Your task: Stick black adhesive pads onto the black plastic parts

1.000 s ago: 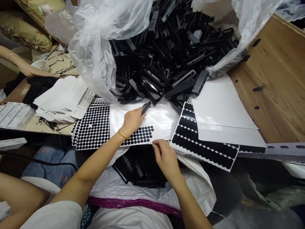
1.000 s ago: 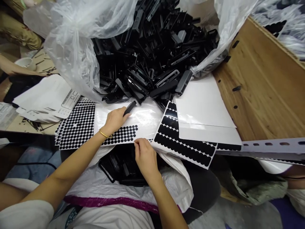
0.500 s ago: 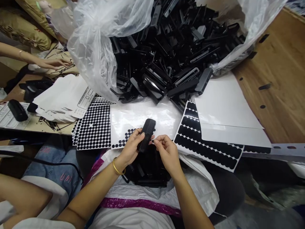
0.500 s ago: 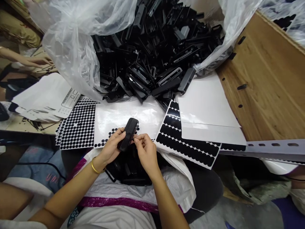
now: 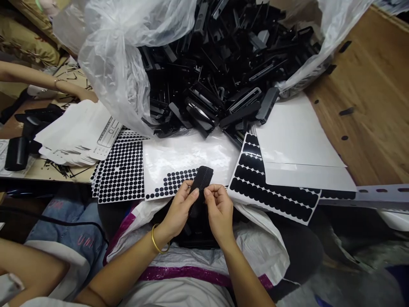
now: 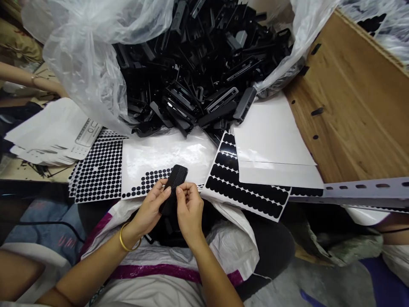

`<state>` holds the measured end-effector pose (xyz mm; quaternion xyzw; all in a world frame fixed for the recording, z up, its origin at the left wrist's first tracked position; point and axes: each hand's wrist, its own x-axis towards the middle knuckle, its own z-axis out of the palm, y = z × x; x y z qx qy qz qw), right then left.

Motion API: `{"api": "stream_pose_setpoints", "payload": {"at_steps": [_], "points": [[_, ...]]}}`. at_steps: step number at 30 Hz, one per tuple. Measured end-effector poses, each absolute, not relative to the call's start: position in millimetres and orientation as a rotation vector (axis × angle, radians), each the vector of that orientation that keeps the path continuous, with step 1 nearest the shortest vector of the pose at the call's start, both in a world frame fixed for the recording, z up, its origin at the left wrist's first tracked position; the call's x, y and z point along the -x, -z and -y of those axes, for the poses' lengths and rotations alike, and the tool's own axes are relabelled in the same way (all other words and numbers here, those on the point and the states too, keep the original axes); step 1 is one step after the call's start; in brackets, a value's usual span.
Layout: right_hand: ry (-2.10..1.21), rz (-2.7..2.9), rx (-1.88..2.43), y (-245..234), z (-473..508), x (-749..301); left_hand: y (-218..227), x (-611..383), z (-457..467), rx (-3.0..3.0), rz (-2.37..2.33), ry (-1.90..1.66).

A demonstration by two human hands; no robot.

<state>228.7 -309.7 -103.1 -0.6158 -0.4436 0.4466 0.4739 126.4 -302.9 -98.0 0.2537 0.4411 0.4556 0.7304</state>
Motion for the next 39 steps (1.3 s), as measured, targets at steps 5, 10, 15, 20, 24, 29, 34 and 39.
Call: {"api": "stream_pose_setpoints", "payload": {"at_steps": [5,10,15,20,24,29,34,39], "points": [[-1.026,1.139,1.498,105,312,-230,99,-127,305,-0.633,-1.016,-0.993],[-0.924,1.276,1.501,109,314,-231,100,-128,306,-0.701,-1.035,-0.98],[-0.608,1.534,1.575,113,320,-243,103,-129,306,-0.673,-1.044,-0.953],[-0.146,1.477,1.798,108,336,-296,106,-126,300,-0.575,-0.968,-0.902],[-0.018,1.653,1.925,107,346,-329,108,-126,297,-0.53,-0.961,-0.898],[-0.041,1.954,1.828,114,343,-314,114,-127,292,-0.55,-0.945,-0.872],[-0.159,2.118,1.792,110,333,-301,115,-123,290,-0.536,-0.897,-0.844],[-0.231,2.124,1.838,100,329,-330,106,-127,290,-0.579,-0.816,-0.904]]}}
